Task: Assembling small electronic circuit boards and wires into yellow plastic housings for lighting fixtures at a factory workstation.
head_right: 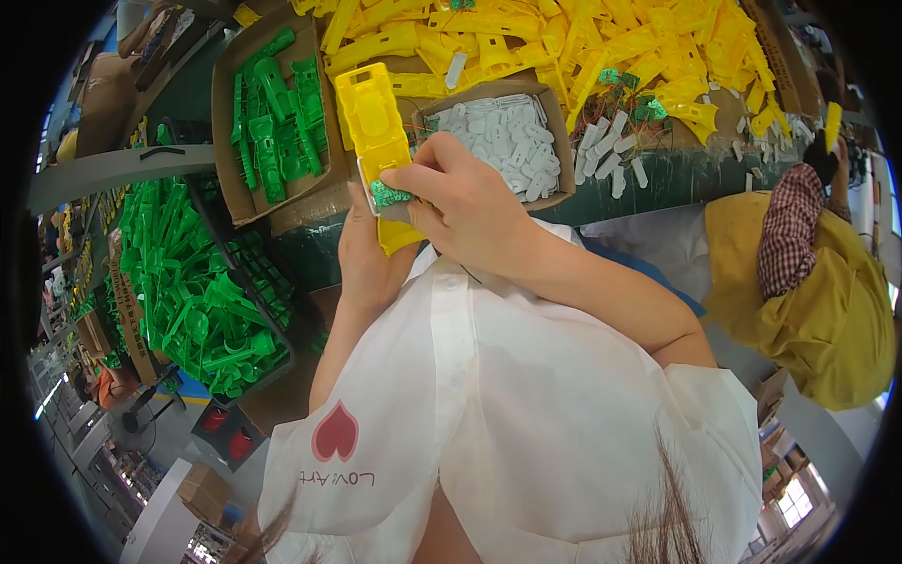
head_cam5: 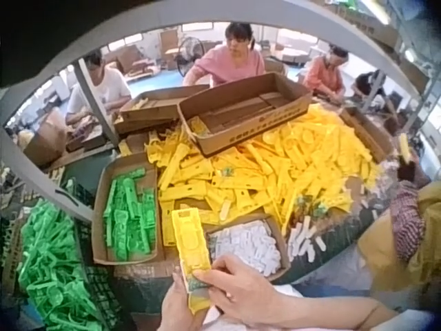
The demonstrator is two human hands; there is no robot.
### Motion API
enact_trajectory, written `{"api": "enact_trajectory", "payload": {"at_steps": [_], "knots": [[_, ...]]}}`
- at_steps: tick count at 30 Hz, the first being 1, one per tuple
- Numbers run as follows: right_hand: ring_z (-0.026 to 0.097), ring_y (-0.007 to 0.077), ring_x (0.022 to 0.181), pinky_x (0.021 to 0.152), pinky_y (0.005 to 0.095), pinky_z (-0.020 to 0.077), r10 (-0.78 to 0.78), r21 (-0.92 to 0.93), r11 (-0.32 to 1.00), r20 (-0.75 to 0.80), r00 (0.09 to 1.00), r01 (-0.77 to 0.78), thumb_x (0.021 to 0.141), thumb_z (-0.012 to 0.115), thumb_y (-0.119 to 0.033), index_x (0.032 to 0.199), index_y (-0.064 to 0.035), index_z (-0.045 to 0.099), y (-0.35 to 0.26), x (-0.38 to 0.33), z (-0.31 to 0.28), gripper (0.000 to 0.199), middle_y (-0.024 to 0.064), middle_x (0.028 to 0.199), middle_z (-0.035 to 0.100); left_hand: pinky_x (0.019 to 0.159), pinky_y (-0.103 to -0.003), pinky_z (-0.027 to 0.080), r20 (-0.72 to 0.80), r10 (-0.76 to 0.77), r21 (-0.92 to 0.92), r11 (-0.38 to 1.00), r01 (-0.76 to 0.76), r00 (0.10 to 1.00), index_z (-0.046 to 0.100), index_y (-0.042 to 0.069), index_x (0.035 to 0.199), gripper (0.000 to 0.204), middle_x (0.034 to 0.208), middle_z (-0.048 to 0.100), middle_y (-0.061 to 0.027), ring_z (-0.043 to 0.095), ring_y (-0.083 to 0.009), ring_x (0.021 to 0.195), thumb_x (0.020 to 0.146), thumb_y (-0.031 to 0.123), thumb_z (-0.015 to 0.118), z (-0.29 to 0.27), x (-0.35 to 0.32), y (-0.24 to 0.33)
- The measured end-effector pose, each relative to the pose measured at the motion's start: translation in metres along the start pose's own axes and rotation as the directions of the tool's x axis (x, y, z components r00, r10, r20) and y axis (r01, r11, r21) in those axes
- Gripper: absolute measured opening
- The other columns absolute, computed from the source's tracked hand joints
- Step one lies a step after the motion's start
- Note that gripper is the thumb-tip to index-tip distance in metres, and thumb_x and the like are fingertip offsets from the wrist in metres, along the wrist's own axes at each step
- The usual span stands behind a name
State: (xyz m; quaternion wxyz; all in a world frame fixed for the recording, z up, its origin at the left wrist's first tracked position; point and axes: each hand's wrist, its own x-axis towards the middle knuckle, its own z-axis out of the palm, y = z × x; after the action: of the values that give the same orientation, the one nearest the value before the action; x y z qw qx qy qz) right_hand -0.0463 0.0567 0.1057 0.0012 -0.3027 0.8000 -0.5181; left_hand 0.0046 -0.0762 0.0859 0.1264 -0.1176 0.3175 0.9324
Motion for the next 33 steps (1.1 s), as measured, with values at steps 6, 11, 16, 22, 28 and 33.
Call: {"api": "enact_trajectory", "payload": {"at_steps": [6,11,16,22,28,33], "knots": [[0.053,0.0169,0.061,0.056,0.0268,0.0455,0.179,0.209,0.961,0.040,0.983,-0.183,0.071,0.065,-0.008,0.094,-0.0009,0.054,-0.014,-0.003,-0.008,0.026,0.0085,0.082,0.051,0.094,-0.038,0.036,0.162,0.083,0.041,0.995,-0.090,0.983,0.029,0.002,0.129,0.051,0.123,0.043,-0.0130,0.045,-0.0245,0.111,0.091,0.034,0.040,-0.011,-0.007,0.007],[0.052,0.0103,0.060,0.055,0.0216,0.0435,0.425,0.208,0.874,0.117,0.898,-0.440,0.072,0.067,-0.008,0.092,-0.0001,0.053,-0.023,0.002,-0.010,0.026,0.0061,0.079,0.055,0.096,-0.033,0.034,0.139,0.107,0.158,0.979,-0.129,0.984,0.027,-0.002,0.131,0.053,0.124,0.043,-0.0132,0.044,-0.0218,0.113,0.092,0.031,0.039,-0.011,-0.007,0.010],[0.051,0.0047,0.062,0.054,0.0181,0.0415,0.609,0.256,0.720,0.213,0.764,-0.645,0.074,0.068,-0.009,0.090,0.0000,0.054,-0.018,0.004,-0.009,0.023,0.0028,0.076,0.057,0.096,-0.032,0.033,0.153,0.152,0.277,0.942,-0.190,0.976,0.027,-0.003,0.131,0.053,0.125,0.042,-0.0121,0.044,-0.0206,0.113,0.092,0.029,0.041,-0.013,-0.007,0.007],[0.051,0.0042,0.060,0.053,0.0175,0.0403,0.656,0.421,0.539,0.332,0.678,-0.729,0.074,0.068,-0.011,0.085,0.0002,0.055,-0.015,0.004,-0.007,0.021,0.0016,0.069,0.057,0.094,-0.036,0.036,0.127,0.120,0.402,0.901,-0.161,0.985,0.031,0.001,0.129,0.053,0.124,0.044,-0.0135,0.044,-0.0232,0.113,0.089,0.035,0.042,-0.017,-0.007,0.009],[0.050,0.0045,0.058,0.052,0.0181,0.0400,0.641,0.369,0.632,0.246,0.727,-0.682,0.075,0.067,-0.012,0.080,-0.0003,0.053,-0.017,0.000,-0.003,0.019,0.0015,0.069,0.056,0.096,-0.033,0.034,0.125,0.061,0.167,0.982,-0.082,0.990,0.028,-0.002,0.130,0.053,0.124,0.043,-0.0121,0.044,-0.0217,0.114,0.091,0.031,0.042,-0.017,-0.007,0.004],[0.049,0.0054,0.057,0.051,0.0188,0.0402,0.681,0.329,0.620,0.225,0.697,-0.712,0.073,0.068,-0.014,0.079,0.0007,0.052,-0.014,0.002,0.000,0.023,0.0022,0.067,0.054,0.098,-0.041,0.032,0.081,0.043,0.126,0.991,-0.053,0.996,0.031,0.003,0.128,0.048,0.124,0.043,-0.0145,0.043,-0.0264,0.115,0.090,0.029,0.043,-0.016,-0.006,0.002]]}}
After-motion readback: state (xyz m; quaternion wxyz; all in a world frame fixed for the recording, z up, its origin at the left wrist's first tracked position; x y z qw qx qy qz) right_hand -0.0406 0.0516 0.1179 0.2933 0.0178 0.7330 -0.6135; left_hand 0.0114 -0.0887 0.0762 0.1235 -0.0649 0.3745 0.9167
